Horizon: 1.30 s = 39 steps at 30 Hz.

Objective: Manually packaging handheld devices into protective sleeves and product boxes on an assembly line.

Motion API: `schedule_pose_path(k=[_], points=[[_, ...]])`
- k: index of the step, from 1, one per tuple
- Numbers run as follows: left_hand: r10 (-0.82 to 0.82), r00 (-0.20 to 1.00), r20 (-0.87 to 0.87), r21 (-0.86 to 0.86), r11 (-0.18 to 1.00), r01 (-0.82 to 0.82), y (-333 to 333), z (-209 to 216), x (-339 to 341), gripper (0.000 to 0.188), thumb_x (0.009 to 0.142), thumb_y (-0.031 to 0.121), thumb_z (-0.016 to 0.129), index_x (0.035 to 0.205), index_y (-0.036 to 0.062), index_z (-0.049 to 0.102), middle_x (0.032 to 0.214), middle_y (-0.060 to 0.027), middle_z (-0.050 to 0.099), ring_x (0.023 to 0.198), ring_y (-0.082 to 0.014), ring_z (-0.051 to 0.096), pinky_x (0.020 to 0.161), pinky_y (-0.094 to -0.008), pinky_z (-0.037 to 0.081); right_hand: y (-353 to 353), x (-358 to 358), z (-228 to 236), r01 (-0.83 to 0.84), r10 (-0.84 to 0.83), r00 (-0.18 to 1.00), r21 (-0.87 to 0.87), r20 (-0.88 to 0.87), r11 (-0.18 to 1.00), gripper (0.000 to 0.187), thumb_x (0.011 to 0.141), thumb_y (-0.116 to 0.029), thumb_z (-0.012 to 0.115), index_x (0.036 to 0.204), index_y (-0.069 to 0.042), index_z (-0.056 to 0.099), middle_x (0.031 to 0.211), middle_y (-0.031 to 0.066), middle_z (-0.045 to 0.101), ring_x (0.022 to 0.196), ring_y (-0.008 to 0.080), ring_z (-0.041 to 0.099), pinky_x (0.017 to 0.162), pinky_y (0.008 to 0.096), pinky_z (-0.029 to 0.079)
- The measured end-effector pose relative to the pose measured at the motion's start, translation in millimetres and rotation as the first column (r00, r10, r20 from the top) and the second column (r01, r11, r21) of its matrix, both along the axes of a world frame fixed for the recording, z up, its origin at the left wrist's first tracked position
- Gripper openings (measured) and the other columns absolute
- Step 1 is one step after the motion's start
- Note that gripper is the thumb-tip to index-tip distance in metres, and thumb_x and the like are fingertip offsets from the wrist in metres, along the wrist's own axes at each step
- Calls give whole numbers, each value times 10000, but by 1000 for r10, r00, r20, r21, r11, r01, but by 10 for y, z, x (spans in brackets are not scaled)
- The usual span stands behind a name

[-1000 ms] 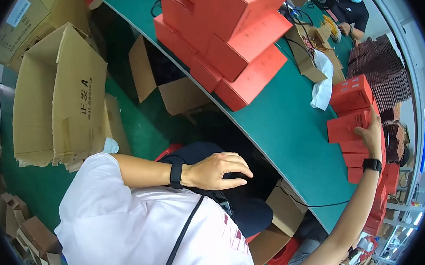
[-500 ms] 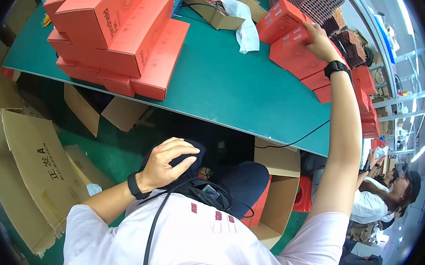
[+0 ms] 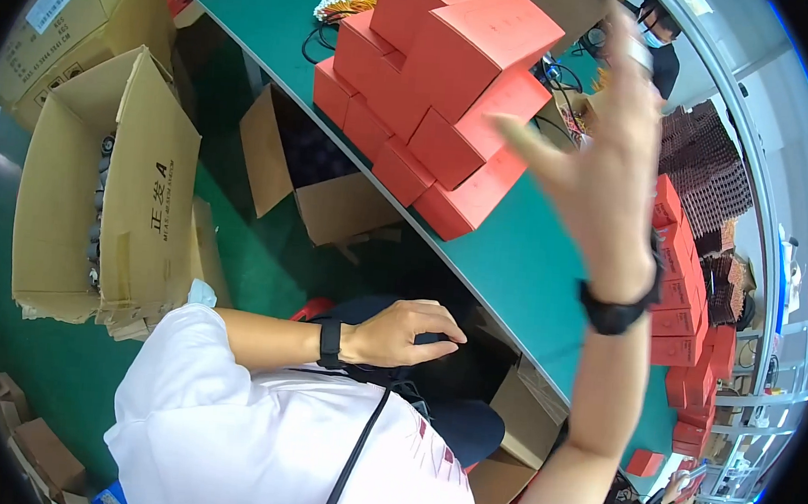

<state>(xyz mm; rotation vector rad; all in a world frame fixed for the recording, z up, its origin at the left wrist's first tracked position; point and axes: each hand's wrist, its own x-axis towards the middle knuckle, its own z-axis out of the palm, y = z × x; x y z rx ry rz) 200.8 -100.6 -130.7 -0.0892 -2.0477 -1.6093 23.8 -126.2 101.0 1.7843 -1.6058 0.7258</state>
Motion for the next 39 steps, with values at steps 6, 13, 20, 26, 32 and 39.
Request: schedule_pose_path(k=[6,13,20,26,32,39], points=[[3,1000,-18,18,1000,-2,25,160,122,175,895,110,720,1052,35,735,965,-113,722,923,-263,673,834,-359,536,-684,419,-736,441,-452,820,-115,-352,890,1036,654,-336,881,1532,-138,367,1308,214,505,1234,385,507,1099,616,358],[30,999,-13,22,999,-30,-62,280,227,331,840,13,726,1168,7,679,1010,-130,733,919,-252,700,875,-354,538,63,181,-434,122,-139,990,-281,-39,952,851,632,-178,840,1426,-122,539,1175,211,554,1124,388,554,986,509,490],[69,931,-358,-363,909,-206,96,820,-382,962,730,256,878,1477,-37,346,1446,-226,446,1335,-393,446,1132,-472,345,2315,-501,-825,506,236,-179,-116,955,855,522,977,-468,547,1247,-22,577,1132,138,701,934,252,722,780,412,615],[-224,966,-130,-843,538,11,933,865,-1648,1226,591,493,904,1567,83,285,1545,-236,358,1460,-460,274,1160,-704,141,3535,-485,-1223,266,-317,-590,549,743,792,918,878,-781,485,1346,8,486,1076,240,679,569,250,696,566,355,607],[-225,936,270,-944,128,303,1211,836,-2263,1242,565,539,910,1533,32,318,1369,-231,530,1349,-408,430,1099,-763,200,4082,-131,-1298,340,-516,-355,622,780,705,674,1006,-440,577,1463,33,429,1083,149,716,535,154,677,501,205,531],[-572,791,216,-901,195,387,1190,774,-2465,995,624,398,886,1458,84,443,1325,-141,579,1269,-309,519,1123,-462,334,3883,220,-1866,540,6,-326,181,945,822,625,986,-215,654,1481,64,393,1229,176,653,897,178,721,727,269,599]])
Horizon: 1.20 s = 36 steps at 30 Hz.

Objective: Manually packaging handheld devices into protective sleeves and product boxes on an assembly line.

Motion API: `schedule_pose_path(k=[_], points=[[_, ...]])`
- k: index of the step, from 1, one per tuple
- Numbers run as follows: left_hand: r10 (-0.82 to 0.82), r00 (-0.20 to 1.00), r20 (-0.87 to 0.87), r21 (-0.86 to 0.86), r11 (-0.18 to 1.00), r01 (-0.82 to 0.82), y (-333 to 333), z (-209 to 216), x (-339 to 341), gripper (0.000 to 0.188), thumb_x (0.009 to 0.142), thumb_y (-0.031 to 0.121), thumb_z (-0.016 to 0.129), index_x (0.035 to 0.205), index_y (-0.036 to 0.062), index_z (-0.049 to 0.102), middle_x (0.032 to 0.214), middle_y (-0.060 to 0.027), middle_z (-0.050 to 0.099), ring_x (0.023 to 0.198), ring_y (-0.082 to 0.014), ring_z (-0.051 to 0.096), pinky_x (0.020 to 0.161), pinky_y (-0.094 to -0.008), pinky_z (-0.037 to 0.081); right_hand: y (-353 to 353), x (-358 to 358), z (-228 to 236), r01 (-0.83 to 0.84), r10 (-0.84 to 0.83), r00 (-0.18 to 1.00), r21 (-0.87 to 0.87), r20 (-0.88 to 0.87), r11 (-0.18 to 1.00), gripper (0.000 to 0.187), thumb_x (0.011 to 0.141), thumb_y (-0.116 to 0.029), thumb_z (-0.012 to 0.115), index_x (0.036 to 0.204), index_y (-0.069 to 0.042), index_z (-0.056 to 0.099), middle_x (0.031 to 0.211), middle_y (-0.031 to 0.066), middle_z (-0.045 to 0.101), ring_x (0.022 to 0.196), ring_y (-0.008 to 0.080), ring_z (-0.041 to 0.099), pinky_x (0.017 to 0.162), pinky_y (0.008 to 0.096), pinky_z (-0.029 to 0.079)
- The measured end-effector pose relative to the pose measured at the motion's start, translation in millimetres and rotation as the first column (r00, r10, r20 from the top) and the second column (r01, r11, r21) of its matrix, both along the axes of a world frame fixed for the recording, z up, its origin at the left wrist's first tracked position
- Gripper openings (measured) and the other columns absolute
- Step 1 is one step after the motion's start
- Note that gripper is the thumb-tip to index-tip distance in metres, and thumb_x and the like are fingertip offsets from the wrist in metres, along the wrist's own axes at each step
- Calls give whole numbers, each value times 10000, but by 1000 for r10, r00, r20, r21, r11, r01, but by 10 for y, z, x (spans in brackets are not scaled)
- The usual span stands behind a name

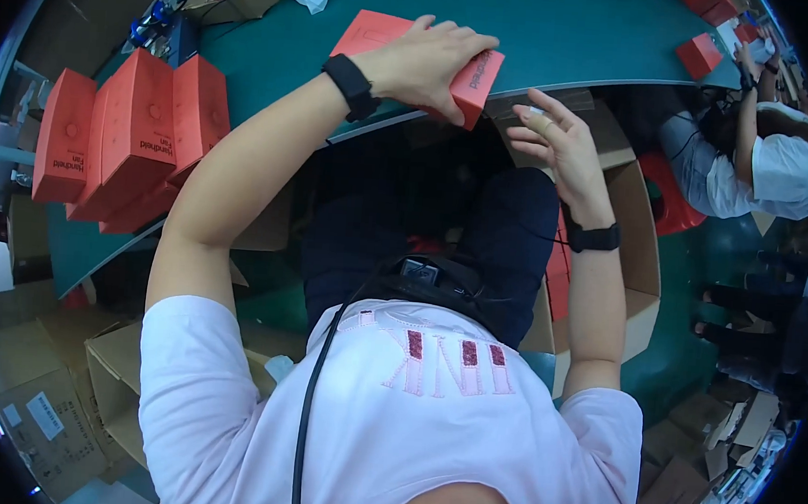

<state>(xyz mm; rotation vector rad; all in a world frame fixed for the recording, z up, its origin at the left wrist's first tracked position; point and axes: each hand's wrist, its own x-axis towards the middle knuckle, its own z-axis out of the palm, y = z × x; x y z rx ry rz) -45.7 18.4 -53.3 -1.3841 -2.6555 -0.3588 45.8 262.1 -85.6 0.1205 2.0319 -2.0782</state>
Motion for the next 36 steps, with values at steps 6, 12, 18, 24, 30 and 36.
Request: schedule_pose_path(k=[6,12,18,24,30,36], points=[[0,997,-79,358,933,29,-90,238,465,783,654,332,885,1308,81,535,1227,-122,603,1157,-326,549,1033,-436,386,-412,147,202,42,-56,990,-108,-133,993,563,980,-222,666,1423,76,487,1208,158,660,1044,188,682,864,311,586],[103,991,-84,394,917,-62,-166,218,751,750,652,283,877,1298,97,543,1221,-99,609,1144,-323,552,1012,-446,394,-518,268,361,-44,36,977,-34,-208,998,589,912,-177,740,1407,60,527,1232,143,662,1068,157,664,873,304,578],[56,984,-169,376,926,12,-153,146,725,685,652,218,838,1269,124,555,1195,-67,610,1094,-297,554,969,-443,385,-485,250,446,-107,116,982,68,-146,992,609,880,-135,759,1411,56,530,1246,124,663,1032,123,653,819,247,541],[35,986,-166,194,981,-2,-222,334,819,752,636,184,816,1323,92,524,1266,-109,556,1160,-324,526,1035,-489,357,-575,203,318,-200,199,956,14,-217,980,554,880,-85,750,1367,67,534,1170,96,670,1009,129,660,892,290,541],[-25,998,-54,145,989,33,-243,289,773,790,591,220,872,1278,68,513,1264,-143,568,1211,-348,528,1091,-496,354,-483,148,15,-136,143,972,53,-188,989,563,815,-175,784,1244,124,577,1002,150,721,879,158,697,779,300,571],[-68,997,-24,185,980,71,-207,317,778,740,593,204,873,1237,50,541,1180,-125,616,1090,-321,575,994,-448,415,-441,249,229,-168,175,968,58,-177,984,590,873,-158,770,1347,100,530,1112,139,700,983,155,671,910,308,550]])
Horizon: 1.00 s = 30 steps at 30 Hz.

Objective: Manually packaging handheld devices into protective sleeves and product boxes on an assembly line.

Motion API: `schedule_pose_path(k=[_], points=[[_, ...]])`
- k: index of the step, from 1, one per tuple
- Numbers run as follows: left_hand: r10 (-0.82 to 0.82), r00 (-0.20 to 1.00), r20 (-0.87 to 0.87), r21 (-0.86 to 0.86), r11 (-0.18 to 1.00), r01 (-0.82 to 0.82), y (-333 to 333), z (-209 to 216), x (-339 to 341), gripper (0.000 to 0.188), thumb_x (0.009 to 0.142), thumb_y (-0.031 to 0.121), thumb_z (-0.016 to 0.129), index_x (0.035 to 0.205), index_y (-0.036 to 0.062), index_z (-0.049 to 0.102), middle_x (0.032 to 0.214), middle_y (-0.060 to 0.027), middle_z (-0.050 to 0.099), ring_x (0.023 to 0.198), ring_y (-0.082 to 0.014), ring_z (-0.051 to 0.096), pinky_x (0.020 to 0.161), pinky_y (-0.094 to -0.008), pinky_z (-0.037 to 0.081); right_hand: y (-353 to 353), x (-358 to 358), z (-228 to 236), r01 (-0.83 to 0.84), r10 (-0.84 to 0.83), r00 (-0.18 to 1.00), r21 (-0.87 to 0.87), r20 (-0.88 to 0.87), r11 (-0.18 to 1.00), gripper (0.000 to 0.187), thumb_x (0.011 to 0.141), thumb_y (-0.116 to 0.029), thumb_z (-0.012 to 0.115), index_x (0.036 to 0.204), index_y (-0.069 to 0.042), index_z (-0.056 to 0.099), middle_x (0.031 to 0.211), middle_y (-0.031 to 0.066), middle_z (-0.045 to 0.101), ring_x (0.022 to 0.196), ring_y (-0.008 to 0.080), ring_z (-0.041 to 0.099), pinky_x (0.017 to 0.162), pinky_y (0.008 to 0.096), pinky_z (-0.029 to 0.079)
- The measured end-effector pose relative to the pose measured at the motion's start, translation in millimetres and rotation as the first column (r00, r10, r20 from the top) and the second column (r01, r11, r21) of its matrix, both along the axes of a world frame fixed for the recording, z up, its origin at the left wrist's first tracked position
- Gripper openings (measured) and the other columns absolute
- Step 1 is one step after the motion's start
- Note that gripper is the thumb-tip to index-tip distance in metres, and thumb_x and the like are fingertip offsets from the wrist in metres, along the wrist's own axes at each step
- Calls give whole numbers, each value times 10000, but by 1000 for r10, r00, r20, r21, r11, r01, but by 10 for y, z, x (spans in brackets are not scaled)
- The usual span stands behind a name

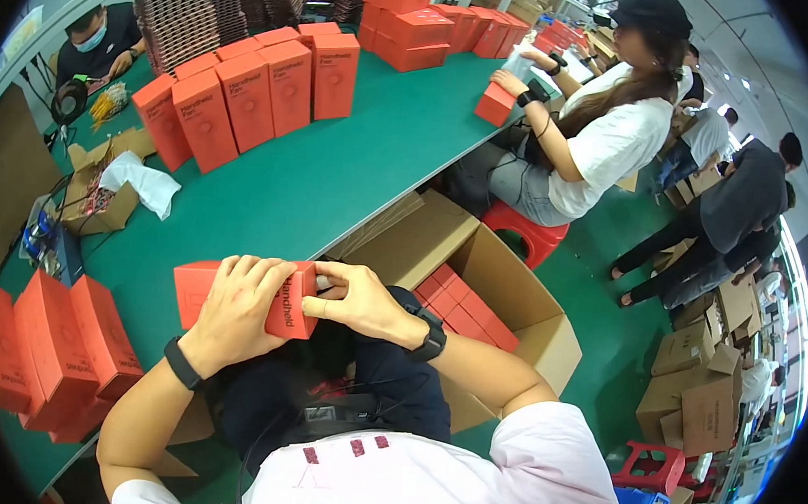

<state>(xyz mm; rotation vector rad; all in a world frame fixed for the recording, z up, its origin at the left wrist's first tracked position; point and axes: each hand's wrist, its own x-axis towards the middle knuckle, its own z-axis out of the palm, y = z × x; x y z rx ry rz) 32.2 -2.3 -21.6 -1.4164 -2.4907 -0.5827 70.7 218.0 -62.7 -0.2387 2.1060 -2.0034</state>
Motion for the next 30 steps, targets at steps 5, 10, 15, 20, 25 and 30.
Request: schedule_pose_path(k=[5,10,15,20,25,30], points=[[-32,999,-41,-31,999,30,67,91,88,758,600,216,884,1252,39,540,1191,-123,615,1102,-323,570,988,-453,413,-27,4,-6,75,-68,992,60,-110,995,548,782,-284,794,1209,36,667,929,147,750,801,162,709,755,316,568],[-2,999,-33,-29,1000,1,-24,88,105,783,596,207,899,1260,30,524,1226,-152,584,1123,-349,561,990,-462,416,61,-49,-80,-45,45,997,-3,-70,999,470,883,-212,715,1269,41,621,1008,122,725,859,144,674,793,301,553],[95,995,-3,69,993,-95,-330,177,27,760,574,125,889,1236,39,525,1167,-154,594,1104,-365,567,970,-437,439,167,-6,176,123,-65,966,224,-252,967,640,878,-18,610,1490,-23,423,1117,224,663,997,307,674,964,416,517],[7,996,85,178,984,-23,-222,237,-56,756,655,222,876,1294,47,511,1217,-176,596,1127,-392,574,975,-460,452,87,-244,443,496,390,250,463,-886,735,476,840,13,605,1313,-42,622,1366,212,570,1238,405,560,1070,504,456],[2,999,54,179,984,-12,-178,161,-162,790,664,253,878,1323,56,490,1240,-149,585,1139,-349,569,987,-443,432,114,-237,747,234,485,303,557,-820,797,356,811,-19,668,1165,11,682,1111,137,656,1149,375,598,1075,517,459],[108,982,154,262,954,-146,-375,134,-114,906,604,269,911,1369,76,466,1242,-122,575,1107,-316,564,981,-421,423,161,-327,695,353,635,286,695,-718,626,321,814,-36,674,1133,-8,650,998,112,575,997,332,587,996,476,480]])
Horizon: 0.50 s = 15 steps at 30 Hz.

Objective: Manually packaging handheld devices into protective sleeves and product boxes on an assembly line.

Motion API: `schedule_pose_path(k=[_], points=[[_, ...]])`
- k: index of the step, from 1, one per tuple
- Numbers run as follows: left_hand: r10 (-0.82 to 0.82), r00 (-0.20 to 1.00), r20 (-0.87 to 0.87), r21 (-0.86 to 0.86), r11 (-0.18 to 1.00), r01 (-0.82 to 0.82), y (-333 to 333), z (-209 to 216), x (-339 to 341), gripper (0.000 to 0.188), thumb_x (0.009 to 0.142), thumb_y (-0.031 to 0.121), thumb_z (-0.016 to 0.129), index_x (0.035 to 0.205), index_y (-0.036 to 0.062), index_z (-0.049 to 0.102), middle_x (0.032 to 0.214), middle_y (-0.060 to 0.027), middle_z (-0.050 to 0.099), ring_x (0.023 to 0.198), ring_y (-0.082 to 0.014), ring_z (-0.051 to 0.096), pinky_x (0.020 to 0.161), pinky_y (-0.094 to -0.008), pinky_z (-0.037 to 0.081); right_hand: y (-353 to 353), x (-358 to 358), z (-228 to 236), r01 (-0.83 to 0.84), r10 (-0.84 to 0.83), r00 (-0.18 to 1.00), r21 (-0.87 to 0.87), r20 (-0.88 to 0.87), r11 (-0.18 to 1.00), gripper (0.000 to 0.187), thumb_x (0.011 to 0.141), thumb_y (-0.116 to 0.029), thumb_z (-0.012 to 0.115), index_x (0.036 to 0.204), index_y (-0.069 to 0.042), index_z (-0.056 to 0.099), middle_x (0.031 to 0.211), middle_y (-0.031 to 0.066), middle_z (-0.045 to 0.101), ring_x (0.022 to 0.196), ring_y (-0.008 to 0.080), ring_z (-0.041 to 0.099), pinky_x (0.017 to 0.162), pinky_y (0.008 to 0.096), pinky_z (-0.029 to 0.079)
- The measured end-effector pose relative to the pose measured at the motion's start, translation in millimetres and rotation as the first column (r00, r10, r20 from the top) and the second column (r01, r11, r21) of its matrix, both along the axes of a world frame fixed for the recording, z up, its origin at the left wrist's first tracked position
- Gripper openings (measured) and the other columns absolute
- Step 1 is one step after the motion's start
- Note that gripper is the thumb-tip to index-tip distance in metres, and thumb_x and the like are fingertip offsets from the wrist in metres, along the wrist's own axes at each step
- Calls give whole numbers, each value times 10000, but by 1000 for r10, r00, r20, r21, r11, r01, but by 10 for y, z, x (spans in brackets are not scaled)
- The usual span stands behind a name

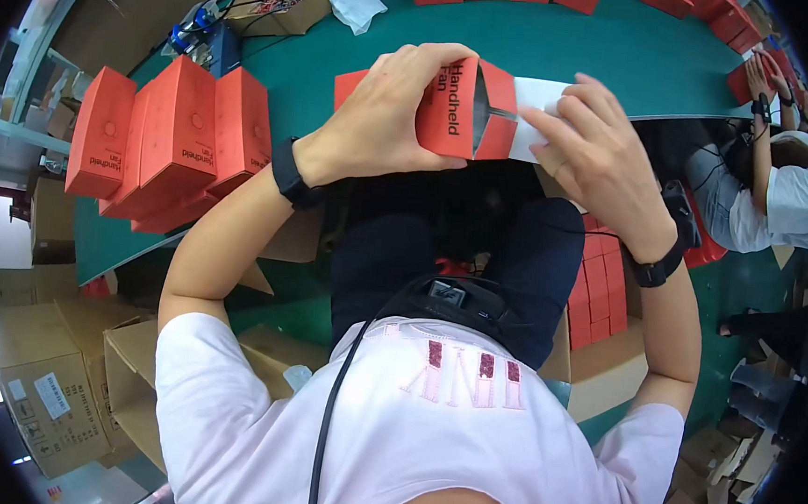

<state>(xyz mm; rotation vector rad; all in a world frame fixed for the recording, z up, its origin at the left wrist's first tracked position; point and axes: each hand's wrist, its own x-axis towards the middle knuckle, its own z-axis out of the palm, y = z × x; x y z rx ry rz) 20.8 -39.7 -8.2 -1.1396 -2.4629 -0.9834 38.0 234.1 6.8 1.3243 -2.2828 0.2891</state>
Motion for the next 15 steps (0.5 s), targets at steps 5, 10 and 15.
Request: schedule_pose_path(k=[5,10,15], points=[[-17,1000,11,27,1000,17,-9,-34,17,925,603,264,914,1387,87,456,1253,-119,563,1122,-311,547,991,-420,411,-167,90,-84,25,67,949,-283,309,959,398,887,11,605,1279,-59,614,966,115,574,935,314,565,880,421,468],[0,1000,-15,-40,999,-1,-57,-47,-17,933,600,258,920,1391,87,455,1263,-113,563,1141,-321,544,1012,-430,401,-24,89,-127,44,136,746,-252,651,967,372,968,-45,558,1338,-53,602,945,132,616,908,285,580,870,400,463],[4,1000,-28,-47,999,-5,23,-73,-34,931,606,255,918,1394,88,451,1278,-115,557,1167,-328,536,1037,-438,386,-134,100,-321,109,46,881,-296,472,949,412,986,-79,570,1398,-66,560,861,131,616,835,259,579,827,372,461]])
